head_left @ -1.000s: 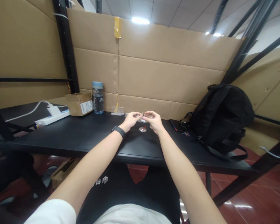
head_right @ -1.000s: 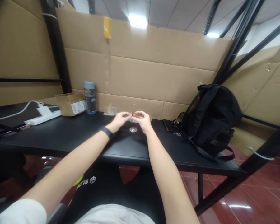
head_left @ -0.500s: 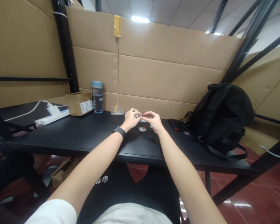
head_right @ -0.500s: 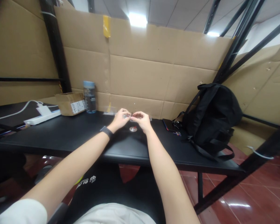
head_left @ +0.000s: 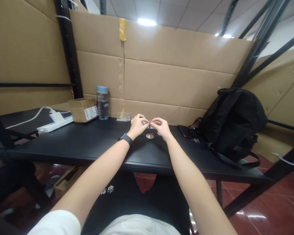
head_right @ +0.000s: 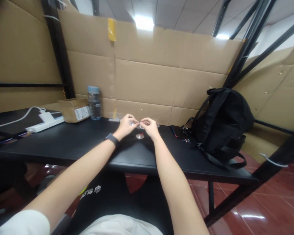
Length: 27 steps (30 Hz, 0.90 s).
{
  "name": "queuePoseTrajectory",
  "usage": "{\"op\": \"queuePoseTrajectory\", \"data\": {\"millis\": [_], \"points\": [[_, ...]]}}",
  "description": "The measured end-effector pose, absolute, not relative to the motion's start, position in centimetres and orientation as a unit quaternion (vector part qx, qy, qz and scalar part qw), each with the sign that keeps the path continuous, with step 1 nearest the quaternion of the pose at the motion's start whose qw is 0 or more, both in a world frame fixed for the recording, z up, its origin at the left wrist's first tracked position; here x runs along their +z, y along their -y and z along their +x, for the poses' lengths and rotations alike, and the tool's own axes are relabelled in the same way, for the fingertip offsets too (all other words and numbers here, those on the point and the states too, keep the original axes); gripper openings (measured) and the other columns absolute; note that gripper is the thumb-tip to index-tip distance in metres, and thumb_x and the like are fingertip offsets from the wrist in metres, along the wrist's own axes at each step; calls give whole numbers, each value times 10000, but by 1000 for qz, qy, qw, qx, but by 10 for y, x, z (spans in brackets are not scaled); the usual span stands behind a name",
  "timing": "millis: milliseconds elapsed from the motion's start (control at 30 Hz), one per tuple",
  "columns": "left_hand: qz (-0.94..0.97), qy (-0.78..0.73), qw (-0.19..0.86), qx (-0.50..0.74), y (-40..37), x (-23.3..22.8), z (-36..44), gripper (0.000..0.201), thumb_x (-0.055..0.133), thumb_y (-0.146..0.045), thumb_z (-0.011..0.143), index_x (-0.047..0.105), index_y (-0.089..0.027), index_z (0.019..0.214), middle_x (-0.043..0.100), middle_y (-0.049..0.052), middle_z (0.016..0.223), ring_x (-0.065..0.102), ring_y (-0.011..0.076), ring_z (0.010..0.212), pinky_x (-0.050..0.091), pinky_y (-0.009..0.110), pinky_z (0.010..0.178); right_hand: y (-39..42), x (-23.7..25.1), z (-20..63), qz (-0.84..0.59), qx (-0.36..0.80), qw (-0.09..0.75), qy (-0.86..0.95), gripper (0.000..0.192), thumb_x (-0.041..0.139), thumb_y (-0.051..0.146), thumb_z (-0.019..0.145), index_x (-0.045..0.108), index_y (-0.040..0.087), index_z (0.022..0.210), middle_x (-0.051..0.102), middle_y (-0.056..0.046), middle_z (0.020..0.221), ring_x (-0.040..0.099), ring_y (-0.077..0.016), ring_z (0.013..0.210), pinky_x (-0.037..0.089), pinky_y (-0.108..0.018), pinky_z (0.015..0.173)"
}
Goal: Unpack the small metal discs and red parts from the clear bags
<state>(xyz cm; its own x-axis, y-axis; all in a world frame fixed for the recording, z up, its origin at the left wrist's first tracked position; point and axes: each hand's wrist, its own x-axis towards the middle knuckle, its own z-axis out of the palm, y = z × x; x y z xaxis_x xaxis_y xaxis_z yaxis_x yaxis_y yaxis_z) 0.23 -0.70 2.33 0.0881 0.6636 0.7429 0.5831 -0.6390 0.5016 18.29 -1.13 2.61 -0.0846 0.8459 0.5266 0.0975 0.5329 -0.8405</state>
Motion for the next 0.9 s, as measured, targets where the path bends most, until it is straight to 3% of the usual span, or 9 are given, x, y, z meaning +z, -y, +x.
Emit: {"op": "queuePoseTrajectory", "data": {"millis": [167, 333, 600, 767, 900], "points": [[739, -419, 41, 526, 7, 24, 2, 52, 786, -251, 786, 785, -247, 837, 661, 34, 1021, 632, 213, 999, 489, 373, 952, 6, 23, 185, -341, 307, 565, 686, 373, 829, 430, 678, 684, 175, 908, 730, -62, 850, 686, -197, 781, 555, -320, 720], [719, -391, 86, 568, 11, 31, 1, 170, 597, -198, 899, 741, -210, 988, 721, 40, 1006, 669, 187, 965, 505, 317, 928, -1, 18, 189, -355, 257, 530, 726, 314, 757, 319, 711, 662, 197, 984, 729, -30, 799, 677, -174, 689, 542, -313, 710], [820, -430, 82, 370, 5, 20, -4, 158, 765, -415, 804, 831, -311, 904, 732, 30, 1218, 632, 279, 1201, 419, 391, 1083, -1, 17, 191, -370, 233, 495, 751, 321, 751, 314, 712, 614, 218, 986, 723, -3, 765, 660, -165, 654, 530, -302, 694], [836, -439, 50, 325, 3, 18, -7, 66, 779, -335, 785, 829, -338, 827, 690, 19, 1329, 558, 341, 1304, 316, 498, 1115, -3, 13, 190, -377, 225, 465, 769, 217, 744, 270, 719, 629, 206, 891, 708, 2, 760, 644, -150, 663, 506, -274, 667], [842, -439, 28, 312, -3, 13, -11, 32, 793, -280, 742, 812, -305, 746, 714, 36, 1265, 550, 341, 1288, 284, 514, 1104, -5, 7, 195, -454, 218, 366, 783, 180, 817, 222, 632, 687, 185, 750, 666, 23, 643, 587, -130, 572, 445, -247, 575]]}}
